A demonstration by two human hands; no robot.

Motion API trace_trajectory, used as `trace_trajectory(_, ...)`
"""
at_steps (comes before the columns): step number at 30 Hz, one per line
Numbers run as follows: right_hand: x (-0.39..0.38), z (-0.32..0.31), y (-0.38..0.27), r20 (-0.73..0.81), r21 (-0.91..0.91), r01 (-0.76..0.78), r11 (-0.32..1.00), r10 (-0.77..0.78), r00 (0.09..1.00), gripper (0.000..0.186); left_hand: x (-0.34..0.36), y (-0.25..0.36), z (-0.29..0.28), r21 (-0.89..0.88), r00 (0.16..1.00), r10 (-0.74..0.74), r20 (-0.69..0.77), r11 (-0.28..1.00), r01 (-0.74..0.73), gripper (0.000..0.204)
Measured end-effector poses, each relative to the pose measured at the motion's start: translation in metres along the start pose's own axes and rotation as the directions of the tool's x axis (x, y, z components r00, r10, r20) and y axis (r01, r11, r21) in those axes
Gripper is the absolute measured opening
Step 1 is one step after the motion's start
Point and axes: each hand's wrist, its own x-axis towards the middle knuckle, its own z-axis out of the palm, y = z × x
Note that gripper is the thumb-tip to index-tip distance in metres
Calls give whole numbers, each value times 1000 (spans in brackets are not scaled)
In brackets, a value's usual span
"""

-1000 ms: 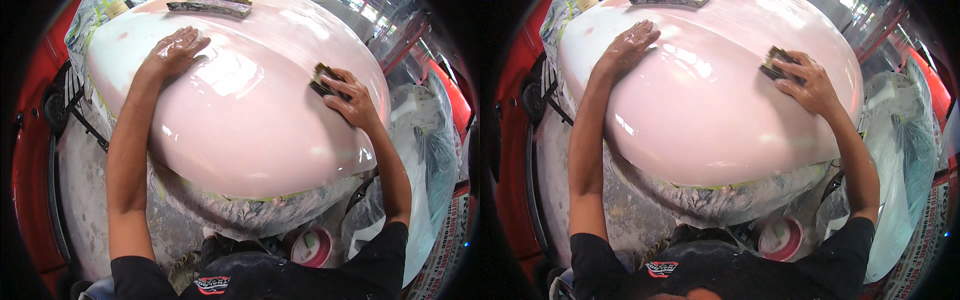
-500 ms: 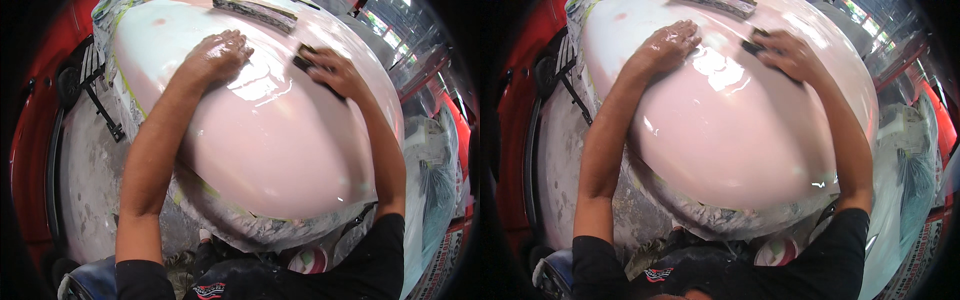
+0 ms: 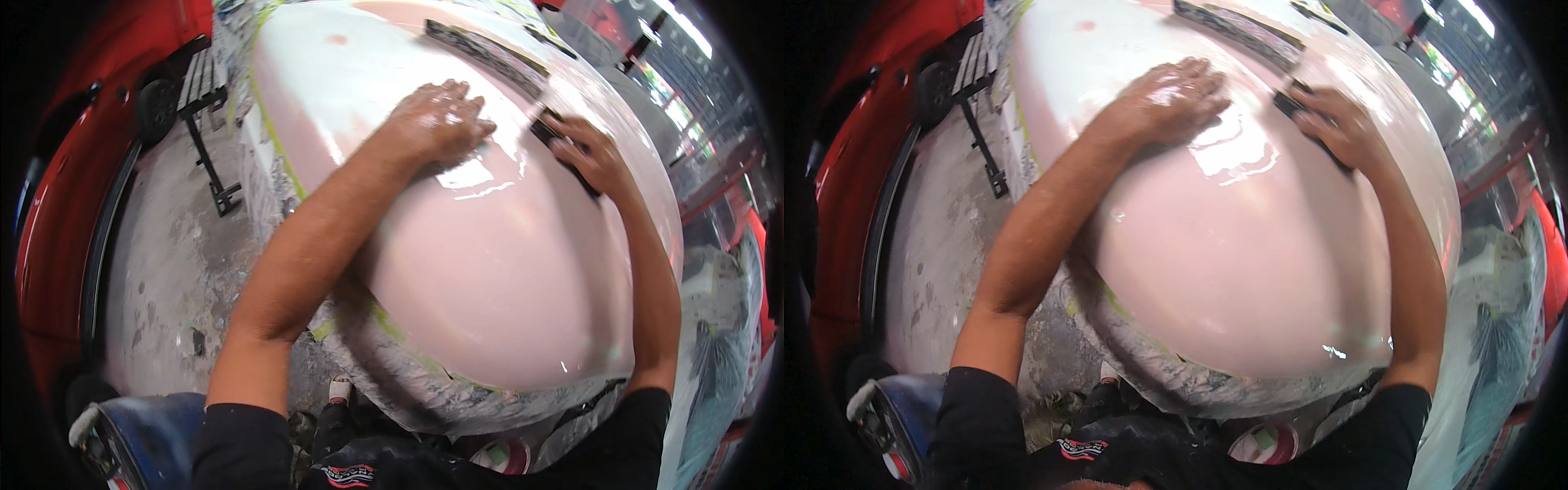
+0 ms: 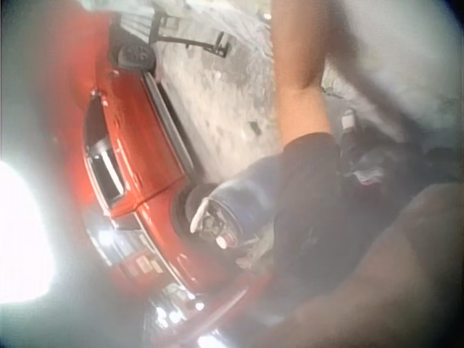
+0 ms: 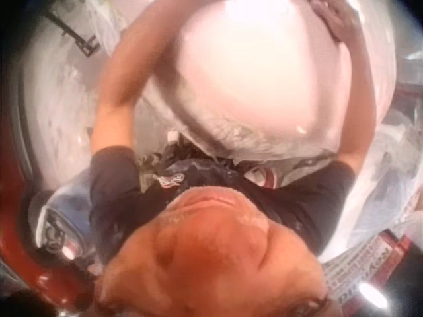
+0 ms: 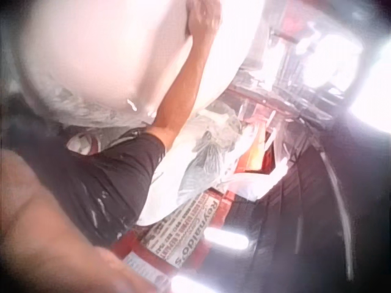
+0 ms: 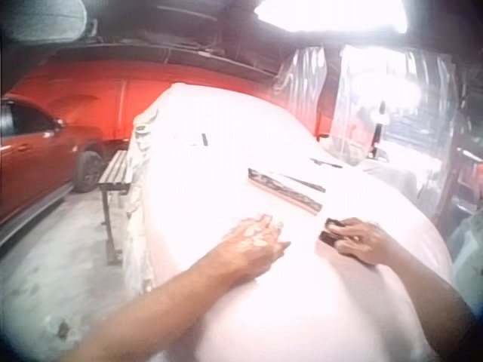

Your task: The person sands a large, curved, light-pink car part using a sanding block and water. They repeatedly dip the block into a bucket of water and wipe the surface with a cloth while sanding.

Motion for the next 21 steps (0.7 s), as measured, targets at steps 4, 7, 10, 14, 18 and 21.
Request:
trace_trajectory(4, 1, -1, 5, -37, 2, -53, 999, 53, 998, 45, -5, 20, -14, -83, 998, -67, -3, 994, 66, 55)
trace_trajectory(7, 42, 8, 18, -9, -28, -158, 987, 158, 987, 45, 5, 7, 2, -4, 998, 55, -25, 998, -55, 53)
trace_trajectory(10, 35, 13, 7, -21, -53, -145, 988, 144, 989, 46, -6, 2, 1, -57, 995, -34, -98, 998, 28, 49)
trace_trajectory(14, 22, 18, 13, -22, 52, -124, 991, 125, 992, 48, -10, 7, -7, -67, 998, -29, -54, 997, 25, 49)
trace_trajectory(18, 51, 26, 52, -152, -248, -101, 964, 64, 986, 50, 5, 13, -8, 50, 990, 137, -29, 990, -135, 46)
trace_trajectory(21, 39, 24, 34, -134, -248, -213, 945, 184, 974, 48, 0, 4, -3, 135, 974, 212, -74, 970, -201, 46)
